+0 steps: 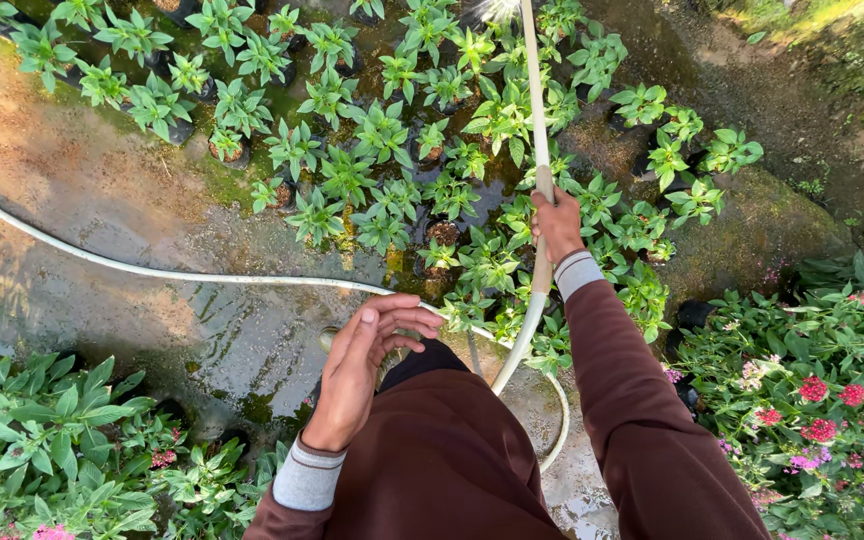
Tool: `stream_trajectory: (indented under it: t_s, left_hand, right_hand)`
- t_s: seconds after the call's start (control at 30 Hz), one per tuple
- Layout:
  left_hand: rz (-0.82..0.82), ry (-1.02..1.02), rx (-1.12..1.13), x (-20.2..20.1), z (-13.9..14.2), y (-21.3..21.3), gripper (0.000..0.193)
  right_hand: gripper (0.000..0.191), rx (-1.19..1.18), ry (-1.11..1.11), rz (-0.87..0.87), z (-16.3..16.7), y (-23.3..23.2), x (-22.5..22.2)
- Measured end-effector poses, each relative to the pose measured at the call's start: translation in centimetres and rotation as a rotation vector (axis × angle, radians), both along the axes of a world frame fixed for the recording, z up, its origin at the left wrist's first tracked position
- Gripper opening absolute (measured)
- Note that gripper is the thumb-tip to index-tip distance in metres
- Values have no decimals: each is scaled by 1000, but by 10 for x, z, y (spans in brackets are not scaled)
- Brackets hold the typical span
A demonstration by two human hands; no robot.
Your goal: The person waters a variety of potted plants using a hose with a spray nozzle. They move along a concrete path, directing water onto flowering plants and leafy green seedlings in black nursery bags.
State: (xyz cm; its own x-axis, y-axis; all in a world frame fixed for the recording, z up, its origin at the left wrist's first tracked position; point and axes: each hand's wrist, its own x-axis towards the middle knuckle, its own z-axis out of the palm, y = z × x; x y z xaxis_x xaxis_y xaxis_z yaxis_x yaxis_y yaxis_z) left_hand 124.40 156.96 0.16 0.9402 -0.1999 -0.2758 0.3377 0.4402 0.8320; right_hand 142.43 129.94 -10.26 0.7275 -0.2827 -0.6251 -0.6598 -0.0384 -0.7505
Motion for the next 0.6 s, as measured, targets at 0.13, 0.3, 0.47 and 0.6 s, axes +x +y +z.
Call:
stream_trajectory:
  t_s: [0.13,0.3,0.47,0.6]
  left_hand:
    - [6,-6,4,0,1,0,53]
    - [4,-12,25,1,1,-1,54]
    - [-4,-15,14,3,-1,-5,53]
    - [-12,-12,2,3,-3,-7,53]
  right_hand:
    - [42,-9,10,-7,1,2,3]
    - [47,-26,14,7,3,1,3]
    - [48,-17,14,-6,5,-1,3]
    - [49,1,22,-21,6,-1,2]
